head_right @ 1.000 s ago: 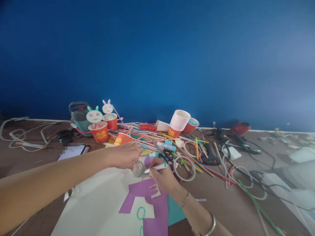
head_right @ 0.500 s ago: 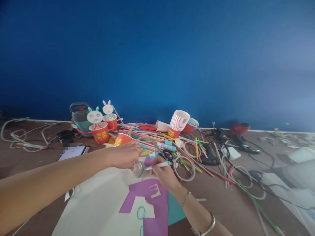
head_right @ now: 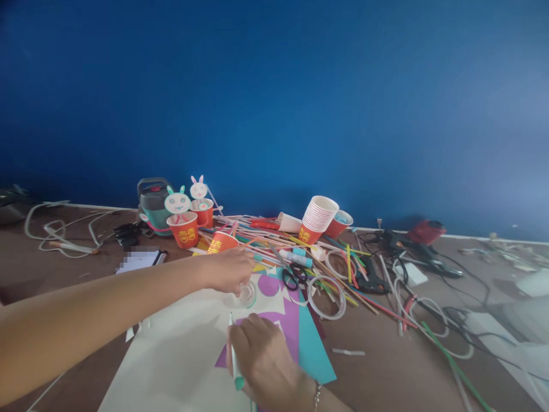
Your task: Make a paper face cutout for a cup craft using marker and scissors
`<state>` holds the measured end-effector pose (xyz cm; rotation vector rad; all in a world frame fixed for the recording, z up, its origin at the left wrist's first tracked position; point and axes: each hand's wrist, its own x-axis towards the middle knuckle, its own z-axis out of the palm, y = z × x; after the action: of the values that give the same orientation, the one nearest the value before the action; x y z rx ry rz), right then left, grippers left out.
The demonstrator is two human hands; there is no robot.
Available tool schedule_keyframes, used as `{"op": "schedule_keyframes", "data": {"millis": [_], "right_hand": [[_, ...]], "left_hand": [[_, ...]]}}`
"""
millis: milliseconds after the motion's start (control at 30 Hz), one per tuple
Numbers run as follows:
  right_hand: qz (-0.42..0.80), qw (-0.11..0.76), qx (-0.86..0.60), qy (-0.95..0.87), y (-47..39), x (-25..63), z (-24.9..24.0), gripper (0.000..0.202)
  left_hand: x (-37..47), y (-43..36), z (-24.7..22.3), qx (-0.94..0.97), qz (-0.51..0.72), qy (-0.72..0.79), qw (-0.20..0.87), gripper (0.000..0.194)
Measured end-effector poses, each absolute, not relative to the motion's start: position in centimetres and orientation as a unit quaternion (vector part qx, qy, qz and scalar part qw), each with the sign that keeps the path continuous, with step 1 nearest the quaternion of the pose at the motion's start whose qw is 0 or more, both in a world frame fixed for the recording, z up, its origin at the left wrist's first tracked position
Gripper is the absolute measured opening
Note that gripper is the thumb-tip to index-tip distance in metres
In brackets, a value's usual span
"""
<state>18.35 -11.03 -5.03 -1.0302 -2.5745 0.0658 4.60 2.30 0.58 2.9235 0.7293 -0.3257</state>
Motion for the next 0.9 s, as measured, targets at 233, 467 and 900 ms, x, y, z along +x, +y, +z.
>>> {"op": "schedule_keyframes", "data": {"millis": [233, 467, 900], "right_hand": [[-0.054, 0.195, -0.386, -0.9, -10.2, 16.9, -6.2, 0.02], [-0.085, 0.241, -0.375, -0.891, -9.8, 16.6, -6.9, 0.021], [-0.03, 0.224, -0.378, -0.898, -9.5, 17.0, -7.5, 0.022]], "left_hand": [[4.7, 2.3, 0.8, 0.964, -0.142, 0.222, 0.036, 0.012], [4.7, 2.3, 1.0, 0.962, -0.146, 0.228, 0.041, 0.012], [4.7, 2.2, 1.2, 0.963, -0.151, 0.221, 0.033, 0.011]]}}
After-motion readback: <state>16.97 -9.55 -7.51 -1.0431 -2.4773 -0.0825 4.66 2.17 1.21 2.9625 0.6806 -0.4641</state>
